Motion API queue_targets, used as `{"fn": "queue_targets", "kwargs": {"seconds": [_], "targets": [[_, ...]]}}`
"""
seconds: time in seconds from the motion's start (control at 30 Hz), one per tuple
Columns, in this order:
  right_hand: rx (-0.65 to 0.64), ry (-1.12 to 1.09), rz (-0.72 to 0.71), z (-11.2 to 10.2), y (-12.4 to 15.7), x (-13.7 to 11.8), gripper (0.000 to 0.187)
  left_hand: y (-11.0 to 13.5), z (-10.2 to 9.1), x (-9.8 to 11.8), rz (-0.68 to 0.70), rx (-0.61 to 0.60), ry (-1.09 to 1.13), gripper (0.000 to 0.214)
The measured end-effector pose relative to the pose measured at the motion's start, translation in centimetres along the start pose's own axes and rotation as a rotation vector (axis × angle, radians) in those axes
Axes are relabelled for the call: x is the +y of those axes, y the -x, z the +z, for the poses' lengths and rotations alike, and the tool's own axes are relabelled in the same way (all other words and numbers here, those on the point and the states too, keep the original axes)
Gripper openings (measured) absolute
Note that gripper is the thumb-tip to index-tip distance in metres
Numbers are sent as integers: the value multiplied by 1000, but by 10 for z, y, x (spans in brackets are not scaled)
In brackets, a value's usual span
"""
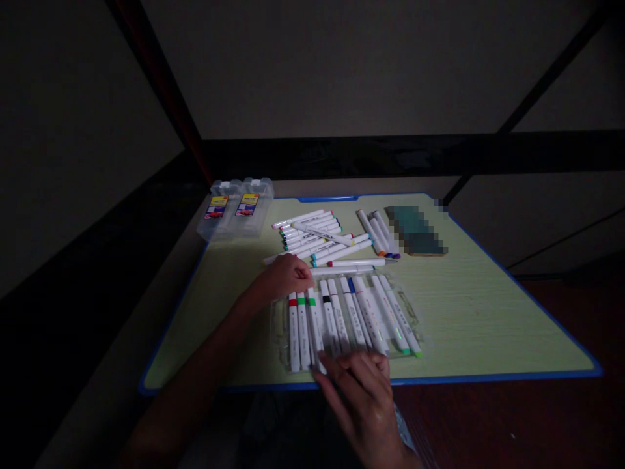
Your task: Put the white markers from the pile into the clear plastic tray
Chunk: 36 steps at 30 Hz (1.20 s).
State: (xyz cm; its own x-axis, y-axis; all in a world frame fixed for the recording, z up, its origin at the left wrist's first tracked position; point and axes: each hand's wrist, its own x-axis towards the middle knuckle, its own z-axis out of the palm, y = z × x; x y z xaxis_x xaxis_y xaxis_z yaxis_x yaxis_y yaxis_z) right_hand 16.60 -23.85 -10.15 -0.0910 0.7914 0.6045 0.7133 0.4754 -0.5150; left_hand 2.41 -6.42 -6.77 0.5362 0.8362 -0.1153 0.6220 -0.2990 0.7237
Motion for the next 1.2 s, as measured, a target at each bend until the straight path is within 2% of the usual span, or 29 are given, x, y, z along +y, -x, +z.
{"fn": "queue_targets", "kwargs": {"seconds": [0.33,0.53,0.67,1.2], "targets": [[-7,27,-16,-1,3,6,21,-4,9,6,-24,20,20,10],[-45,-95,14,4,9,10,26,-5,11,6,-21,29,-27,10],[-64,-93,36,5,11,10,26,-5,11,5,-18,33,-45,10],[-122,-88,43,-2,1,4,23,-6,11,4,-34,39,-54,10]]}}
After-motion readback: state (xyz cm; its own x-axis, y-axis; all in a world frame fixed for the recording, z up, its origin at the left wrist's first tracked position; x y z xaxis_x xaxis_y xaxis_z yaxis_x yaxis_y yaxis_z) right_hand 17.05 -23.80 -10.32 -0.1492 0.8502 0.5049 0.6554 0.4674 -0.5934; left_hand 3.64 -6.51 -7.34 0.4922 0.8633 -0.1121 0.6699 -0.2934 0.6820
